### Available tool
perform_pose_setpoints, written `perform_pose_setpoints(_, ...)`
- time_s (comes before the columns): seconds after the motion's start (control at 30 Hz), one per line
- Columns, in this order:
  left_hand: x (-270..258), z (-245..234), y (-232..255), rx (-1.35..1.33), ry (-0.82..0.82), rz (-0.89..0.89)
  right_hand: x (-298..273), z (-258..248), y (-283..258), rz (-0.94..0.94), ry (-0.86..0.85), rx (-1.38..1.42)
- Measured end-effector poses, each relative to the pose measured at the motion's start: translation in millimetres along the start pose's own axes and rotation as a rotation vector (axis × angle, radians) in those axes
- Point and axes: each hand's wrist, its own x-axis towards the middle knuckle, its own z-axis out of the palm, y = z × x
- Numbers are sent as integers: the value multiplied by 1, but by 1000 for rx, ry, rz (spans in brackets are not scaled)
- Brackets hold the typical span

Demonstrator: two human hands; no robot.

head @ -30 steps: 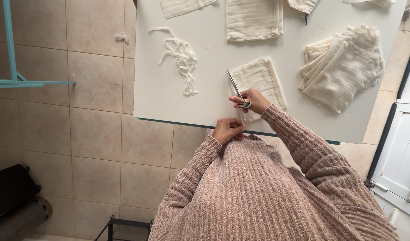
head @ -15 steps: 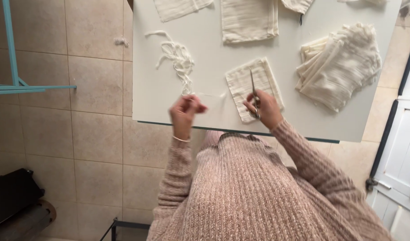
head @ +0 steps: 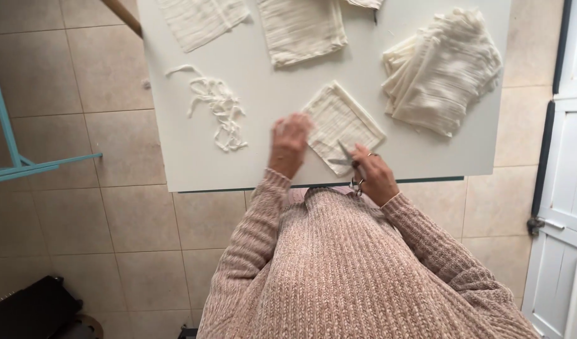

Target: Cutting and trimming small squares of white fabric using scissors.

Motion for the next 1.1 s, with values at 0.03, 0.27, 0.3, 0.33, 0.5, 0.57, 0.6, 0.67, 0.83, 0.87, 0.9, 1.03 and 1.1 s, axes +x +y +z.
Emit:
perform_pose_setpoints(0.03, -3, 2, 13, -5, -5, 6, -3, -2, 10, 8, 3, -2)
perform_pose_setpoints(0.27, -34, 12, 41, 14, -190, -85, 0, -13, 70, 69, 134, -325)
perform_pose_setpoints(0.3, -40, 18, 35, 22, -194, -108, 8, -22, 70, 75, 167, -341)
perform_pose_setpoints(0.33, -23, 26, 20, 26, -192, -113, 25, -32, 65, 70, 165, -337)
perform_pose_setpoints(0.5, 59, 1, 0, -14, -271, -300, 56, -40, 60, 58, 80, -404)
perform_pose_setpoints(0.57, 72, 26, -11, 23, -366, -202, 71, -49, 37, 27, 95, -492)
perform_pose_setpoints(0.6, 70, 38, -12, 53, -475, -115, 71, -54, 22, 3, 91, -575)
perform_pose_setpoints(0.67, 66, 48, -22, -5, -472, -93, 65, -38, 40, 12, 85, -569)
perform_pose_setpoints(0.83, 111, -46, 3, -472, -321, -98, 97, -57, 39, -40, 262, -447)
perform_pose_setpoints(0.87, 115, -67, 10, -503, -256, -61, 108, -79, 16, -93, 338, -369)
perform_pose_setpoints(0.9, 119, -88, 17, -534, -191, -25, 119, -100, -7, -146, 413, -291)
perform_pose_setpoints(1.03, 67, -65, 14, -463, -58, 33, 105, -97, -6, -263, 471, -250)
perform_pose_setpoints(1.1, 35, -61, 29, -395, -55, 39, 87, -97, -9, -310, 392, -171)
